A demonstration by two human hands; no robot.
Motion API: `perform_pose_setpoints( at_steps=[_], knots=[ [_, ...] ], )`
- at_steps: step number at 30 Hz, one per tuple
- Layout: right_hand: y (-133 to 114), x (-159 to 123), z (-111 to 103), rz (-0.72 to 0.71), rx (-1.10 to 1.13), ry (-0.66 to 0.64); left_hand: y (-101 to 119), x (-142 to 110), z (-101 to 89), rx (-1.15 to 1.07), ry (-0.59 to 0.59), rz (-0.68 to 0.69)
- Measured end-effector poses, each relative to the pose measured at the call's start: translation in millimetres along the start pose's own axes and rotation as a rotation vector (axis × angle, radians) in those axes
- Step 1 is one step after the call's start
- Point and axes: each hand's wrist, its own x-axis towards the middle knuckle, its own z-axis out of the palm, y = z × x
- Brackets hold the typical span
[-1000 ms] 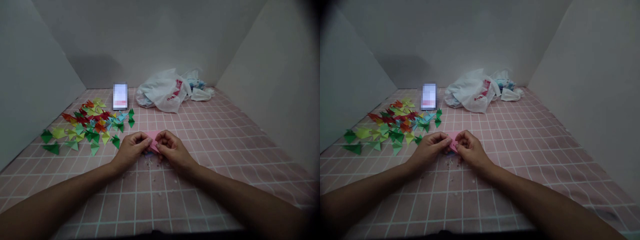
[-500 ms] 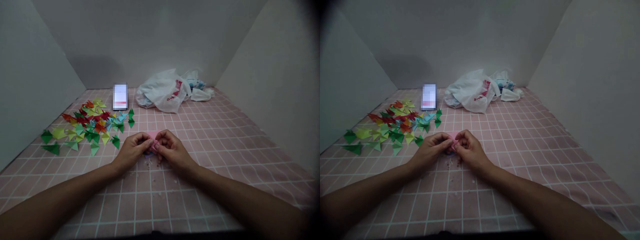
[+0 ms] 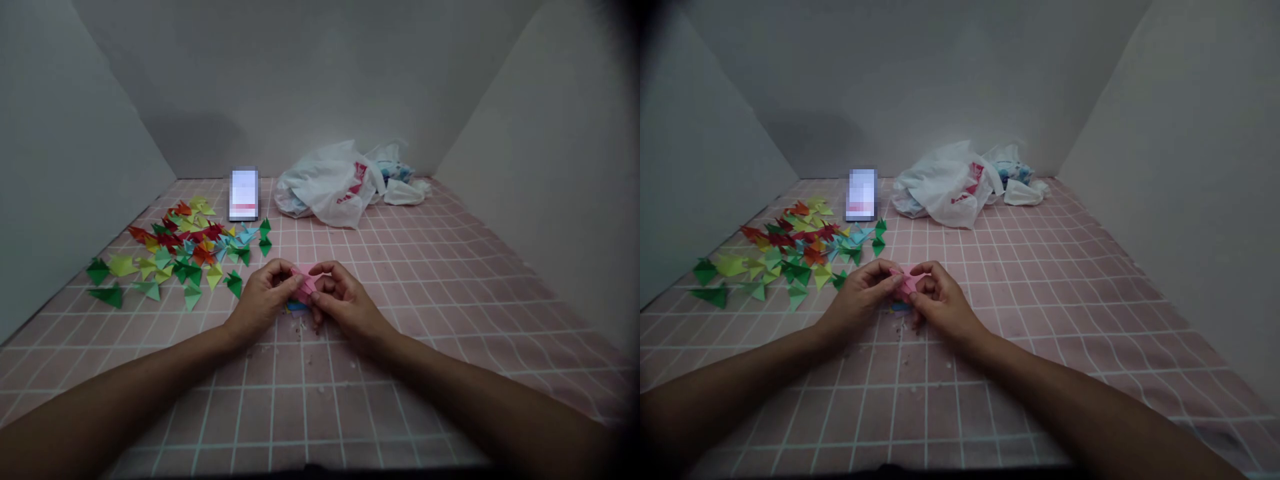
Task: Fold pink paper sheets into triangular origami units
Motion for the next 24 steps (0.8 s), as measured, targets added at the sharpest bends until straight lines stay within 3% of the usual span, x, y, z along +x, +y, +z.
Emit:
perform_pose_setpoints(
  at_steps=[15,24],
  knots=[
    [-0.3,-1.7,-3.5,0.03,-0.038,-0.021,-6.4,2.5,-1.5,-0.128,-0.012,-0.031],
    [-1.0,-0.5,-2.3,-0.047,-0.082,-0.041,-5.9,1.4,1.9,-0.367,-0.031,-0.255]
  ],
)
